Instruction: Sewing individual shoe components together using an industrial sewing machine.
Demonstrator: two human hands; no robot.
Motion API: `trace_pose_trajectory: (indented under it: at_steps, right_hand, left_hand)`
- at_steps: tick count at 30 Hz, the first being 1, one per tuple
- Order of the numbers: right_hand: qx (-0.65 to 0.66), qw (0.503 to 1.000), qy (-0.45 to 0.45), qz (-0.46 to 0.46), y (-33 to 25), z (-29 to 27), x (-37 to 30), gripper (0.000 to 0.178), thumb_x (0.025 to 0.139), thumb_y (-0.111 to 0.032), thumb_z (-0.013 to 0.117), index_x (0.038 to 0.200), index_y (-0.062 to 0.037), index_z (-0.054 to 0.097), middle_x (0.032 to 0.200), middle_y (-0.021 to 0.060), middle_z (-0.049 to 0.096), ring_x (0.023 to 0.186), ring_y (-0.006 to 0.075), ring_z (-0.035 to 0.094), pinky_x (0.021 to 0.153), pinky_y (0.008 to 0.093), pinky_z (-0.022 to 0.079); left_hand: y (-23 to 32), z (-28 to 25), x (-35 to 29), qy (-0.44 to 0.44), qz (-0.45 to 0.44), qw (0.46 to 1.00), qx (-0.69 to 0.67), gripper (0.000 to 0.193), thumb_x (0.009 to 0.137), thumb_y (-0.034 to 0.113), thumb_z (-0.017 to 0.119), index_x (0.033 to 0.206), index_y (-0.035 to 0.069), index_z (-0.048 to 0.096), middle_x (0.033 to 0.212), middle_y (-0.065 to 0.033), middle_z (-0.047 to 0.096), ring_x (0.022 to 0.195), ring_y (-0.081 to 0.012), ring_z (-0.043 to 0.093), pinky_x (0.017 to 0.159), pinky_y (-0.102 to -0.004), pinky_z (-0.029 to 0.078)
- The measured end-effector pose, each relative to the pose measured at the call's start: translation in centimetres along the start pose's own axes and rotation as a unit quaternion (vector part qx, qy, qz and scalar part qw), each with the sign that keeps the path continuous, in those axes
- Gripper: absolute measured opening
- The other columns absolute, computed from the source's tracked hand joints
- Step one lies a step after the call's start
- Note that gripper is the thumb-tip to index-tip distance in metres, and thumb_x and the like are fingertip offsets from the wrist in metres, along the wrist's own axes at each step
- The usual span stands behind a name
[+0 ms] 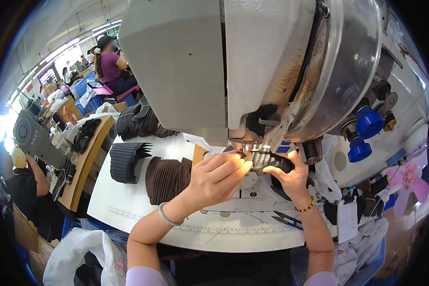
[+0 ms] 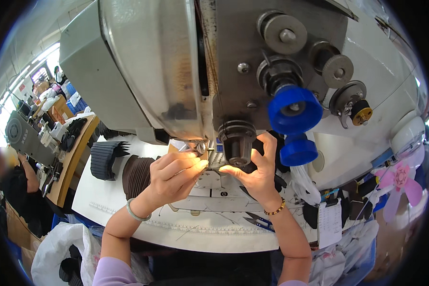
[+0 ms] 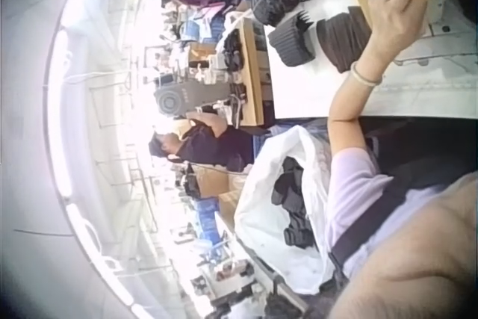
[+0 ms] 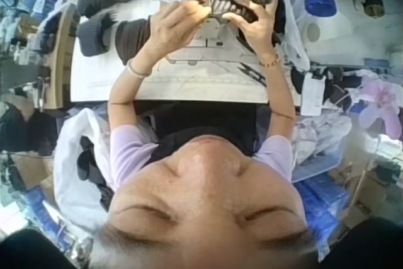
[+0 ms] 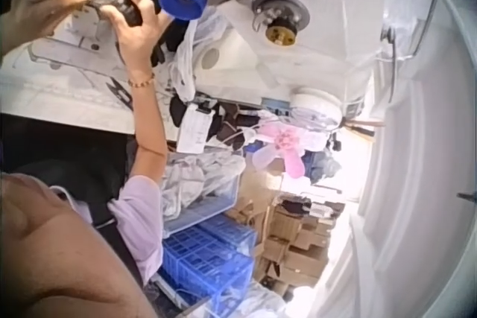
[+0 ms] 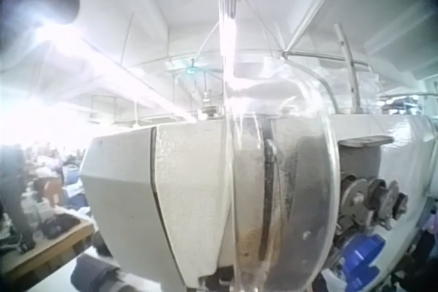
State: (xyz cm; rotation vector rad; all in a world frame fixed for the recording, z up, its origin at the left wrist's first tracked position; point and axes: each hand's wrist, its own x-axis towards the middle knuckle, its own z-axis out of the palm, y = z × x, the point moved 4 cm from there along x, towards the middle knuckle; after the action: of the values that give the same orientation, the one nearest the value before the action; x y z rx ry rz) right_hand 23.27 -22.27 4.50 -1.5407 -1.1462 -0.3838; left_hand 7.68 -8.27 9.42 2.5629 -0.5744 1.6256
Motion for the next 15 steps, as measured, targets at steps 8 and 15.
trace_pose_trajectory:
  at_steps: [8, 15]
  right_hand:
    - [-0.010, 1.000, -0.006, 0.005, -0.57, -0.21, 0.27, 0.052, 0.061, -0.037, 0.089, 0.093, -0.0041, 0.063, 0.116, 0.0115, 0.043, 0.109, 0.0274, 0.042, 0.093, 0.0393, 0.040]
    - [-0.019, 0.999, -0.001, 0.035, -0.54, -0.01, 0.93, 0.050, 0.067, -0.037, 0.086, 0.099, -0.0046, 0.066, 0.112, 0.0100, 0.044, 0.105, 0.0265, 0.040, 0.092, 0.0391, 0.037]
  left_hand:
    - [0.03, 0.08, 0.12, -0.006, -0.003, 1.000, 0.006, 0.031, 0.066, 0.003, 0.074, 0.096, 0.004, 0.071, 0.088, -0.0027, 0.065, 0.083, -0.0205, 0.066, 0.067, -0.0298, 0.057]
    - [-0.44, 0.39, 0.07, 0.017, -0.033, 0.999, -0.024, 0.026, 0.066, 0.001, 0.073, 0.092, 0.002, 0.070, 0.088, -0.0071, 0.065, 0.081, -0.0248, 0.066, 0.067, -0.0313, 0.057]
